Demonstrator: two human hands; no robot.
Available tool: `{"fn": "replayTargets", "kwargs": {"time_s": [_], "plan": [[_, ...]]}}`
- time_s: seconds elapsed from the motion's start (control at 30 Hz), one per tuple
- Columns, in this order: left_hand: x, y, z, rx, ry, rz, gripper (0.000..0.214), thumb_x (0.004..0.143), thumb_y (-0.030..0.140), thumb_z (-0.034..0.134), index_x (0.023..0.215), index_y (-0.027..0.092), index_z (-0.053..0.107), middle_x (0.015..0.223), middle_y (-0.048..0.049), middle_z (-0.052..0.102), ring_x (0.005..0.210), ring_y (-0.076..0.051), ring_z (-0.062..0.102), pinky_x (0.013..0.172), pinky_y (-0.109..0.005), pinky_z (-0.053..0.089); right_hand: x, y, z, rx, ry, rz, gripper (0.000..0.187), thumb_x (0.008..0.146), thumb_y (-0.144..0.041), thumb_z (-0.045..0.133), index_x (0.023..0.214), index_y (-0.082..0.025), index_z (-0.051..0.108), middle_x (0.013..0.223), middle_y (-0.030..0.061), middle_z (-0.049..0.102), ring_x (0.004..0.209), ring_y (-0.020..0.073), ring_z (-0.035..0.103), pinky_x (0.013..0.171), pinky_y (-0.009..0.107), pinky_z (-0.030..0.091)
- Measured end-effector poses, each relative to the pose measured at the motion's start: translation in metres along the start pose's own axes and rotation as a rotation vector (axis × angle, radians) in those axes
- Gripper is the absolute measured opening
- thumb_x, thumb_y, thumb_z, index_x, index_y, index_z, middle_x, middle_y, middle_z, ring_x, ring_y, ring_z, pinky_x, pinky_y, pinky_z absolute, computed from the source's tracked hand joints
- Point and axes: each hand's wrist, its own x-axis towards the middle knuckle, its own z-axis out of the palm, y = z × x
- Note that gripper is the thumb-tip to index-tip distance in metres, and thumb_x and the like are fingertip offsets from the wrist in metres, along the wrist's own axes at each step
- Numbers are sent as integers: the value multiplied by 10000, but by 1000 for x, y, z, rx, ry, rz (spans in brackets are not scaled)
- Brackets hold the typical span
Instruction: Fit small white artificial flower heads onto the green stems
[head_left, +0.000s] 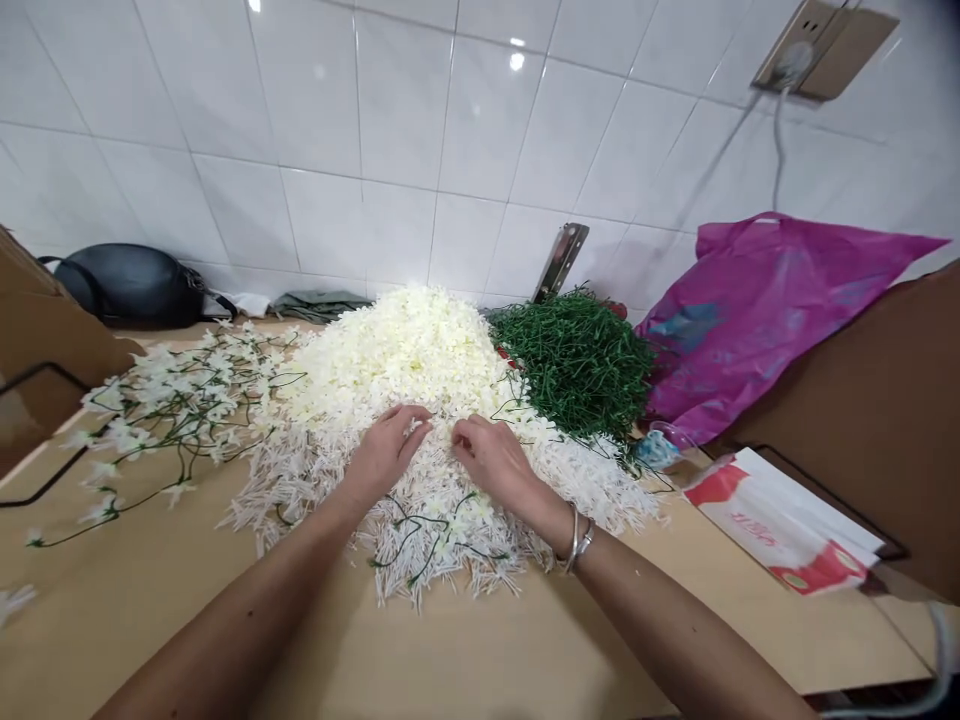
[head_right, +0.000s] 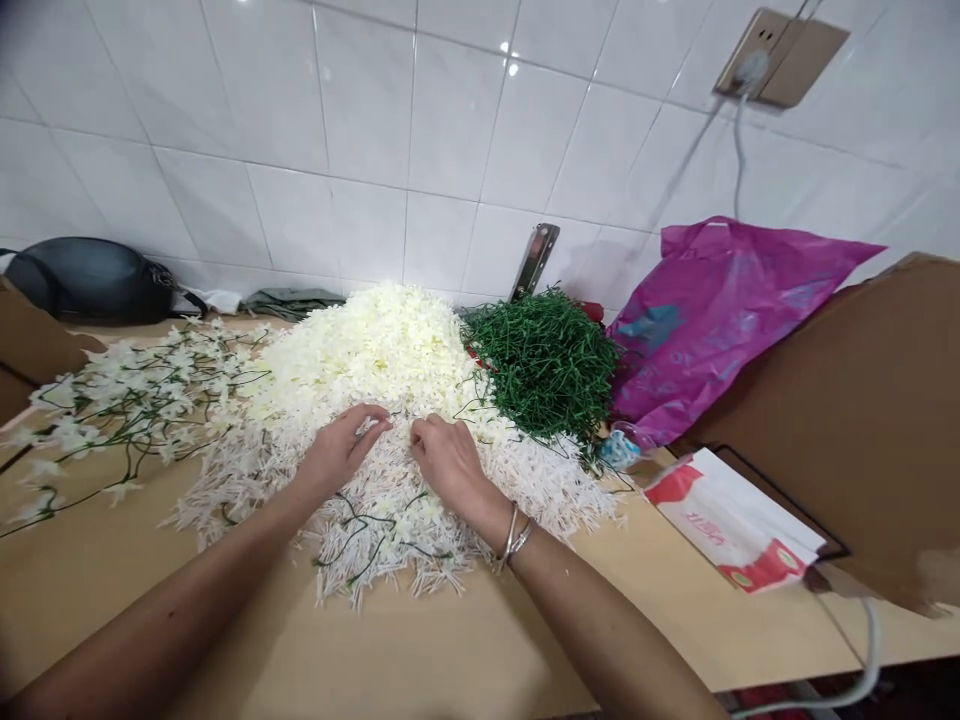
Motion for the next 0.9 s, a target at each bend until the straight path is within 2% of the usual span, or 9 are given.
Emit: {"fn": "replayTargets", "kwargs": {"time_s": [0.1,0.17,0.33,0.43,0.57,0.8,0.9], "plan": [[0,2,-5,-30,37,-87,226,1066,367,497,1187,215,613,1065,-52,777,806,-202,741,768,-330,600,1,4,-10,36,49,52,225,946,-47,551,818,-187,671,842,38,709,729,170,623,694,296,413],[1,2,-7,-54,37,-123,248,1061,394,510,1200,215,613,1051,-47,778,777,-195,735,715,-311,592,1,10,-16,70,64,83,199,954,-64,540,847,-184,658,846,37,704,723,165,617,674,286,421],[3,1,-7,-106,46,-159,287,1065,428,475,1189,211,618,1127,-81,749,1019,-229,732,878,-343,581,-3,18,-12,146,7,94,86,966,-148,596,915,-182,656,891,38,699,772,168,623,683,279,446],[3,-2,-7,-115,52,-167,313,1070,437,446,1191,202,612,1168,-101,720,1044,-235,717,923,-369,565,-4,12,-1,165,-57,67,22,945,-200,673,957,-182,679,946,49,697,760,167,612,662,279,431],[4,-5,-8,-111,23,-154,289,1062,428,467,1164,206,622,1138,-91,723,988,-231,714,916,-377,553,1,6,4,167,-90,-4,180,913,-33,620,824,-184,660,891,27,677,783,151,583,717,277,400],[5,-5,-6,-74,-25,-140,238,1053,395,496,1127,224,645,1068,-68,739,971,-230,721,877,-350,552,-9,20,-21,242,-128,-28,203,921,-13,618,890,-203,684,890,4,722,806,144,643,710,260,450],[5,-5,-6,-52,-27,-136,212,1042,371,510,1104,226,652,1046,-66,751,957,-232,728,868,-350,557,-8,35,-35,210,-79,18,131,974,-111,637,931,-210,712,955,21,736,832,152,679,720,271,491]]}}
